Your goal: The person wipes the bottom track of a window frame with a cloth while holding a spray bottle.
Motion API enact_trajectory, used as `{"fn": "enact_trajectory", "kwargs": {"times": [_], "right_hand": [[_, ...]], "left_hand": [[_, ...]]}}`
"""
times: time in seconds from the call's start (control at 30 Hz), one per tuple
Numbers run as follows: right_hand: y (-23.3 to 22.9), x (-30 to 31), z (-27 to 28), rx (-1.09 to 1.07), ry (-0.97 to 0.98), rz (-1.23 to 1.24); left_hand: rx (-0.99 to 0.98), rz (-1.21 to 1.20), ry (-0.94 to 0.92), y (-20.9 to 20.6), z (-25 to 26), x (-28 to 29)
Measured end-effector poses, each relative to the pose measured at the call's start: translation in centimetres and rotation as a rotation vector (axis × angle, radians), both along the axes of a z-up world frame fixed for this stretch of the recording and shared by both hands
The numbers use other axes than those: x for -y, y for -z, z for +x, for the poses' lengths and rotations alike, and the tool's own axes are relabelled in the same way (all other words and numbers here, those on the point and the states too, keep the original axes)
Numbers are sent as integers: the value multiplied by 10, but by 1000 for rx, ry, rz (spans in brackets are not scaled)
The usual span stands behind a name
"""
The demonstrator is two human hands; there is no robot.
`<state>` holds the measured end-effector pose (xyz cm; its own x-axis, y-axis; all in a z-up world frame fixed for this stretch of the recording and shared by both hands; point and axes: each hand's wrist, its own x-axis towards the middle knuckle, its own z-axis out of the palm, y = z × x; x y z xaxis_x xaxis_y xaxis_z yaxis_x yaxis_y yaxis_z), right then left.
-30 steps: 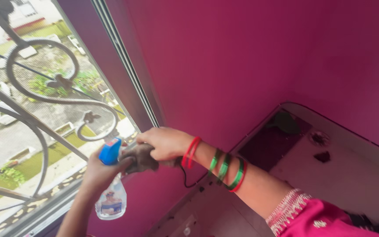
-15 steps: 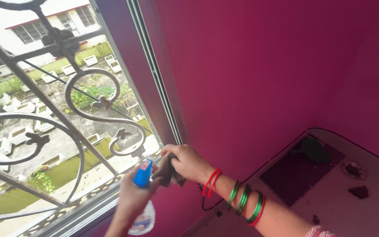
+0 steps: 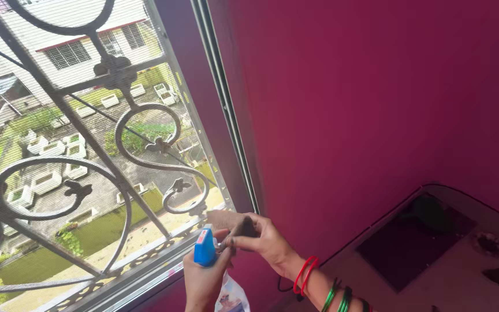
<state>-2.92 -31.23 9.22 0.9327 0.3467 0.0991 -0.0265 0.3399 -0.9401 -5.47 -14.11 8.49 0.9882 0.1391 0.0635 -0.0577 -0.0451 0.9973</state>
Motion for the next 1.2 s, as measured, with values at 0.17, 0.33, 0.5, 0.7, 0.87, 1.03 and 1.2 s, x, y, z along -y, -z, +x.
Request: {"fn": "enact_trajectory", "kwargs": {"times": [0.17,0.33,0.5,0.7,0.87,1.03,1.2], "right_hand": [[-16,-21,-17,-271,-54,358],[-9,-61,-20,-300,6,542],[40,-107,-17,-514,206,503],[89,-127,-36,-424,220,437],[111,-155,-69,-503,410,518],[143,-198,-94,-834,178,753],[126,-206,-102,-788,535,566]], "left_hand": [[0,-136,15,0,2,-20],[91,-111,85,20,8,-58],[85,-193,153,54,18,-112],[-434,-474,237,108,33,-195],[-891,-578,396,135,17,-200],[-550,-623,289,78,28,-200],[-372,-739,75,15,22,-193]]}}
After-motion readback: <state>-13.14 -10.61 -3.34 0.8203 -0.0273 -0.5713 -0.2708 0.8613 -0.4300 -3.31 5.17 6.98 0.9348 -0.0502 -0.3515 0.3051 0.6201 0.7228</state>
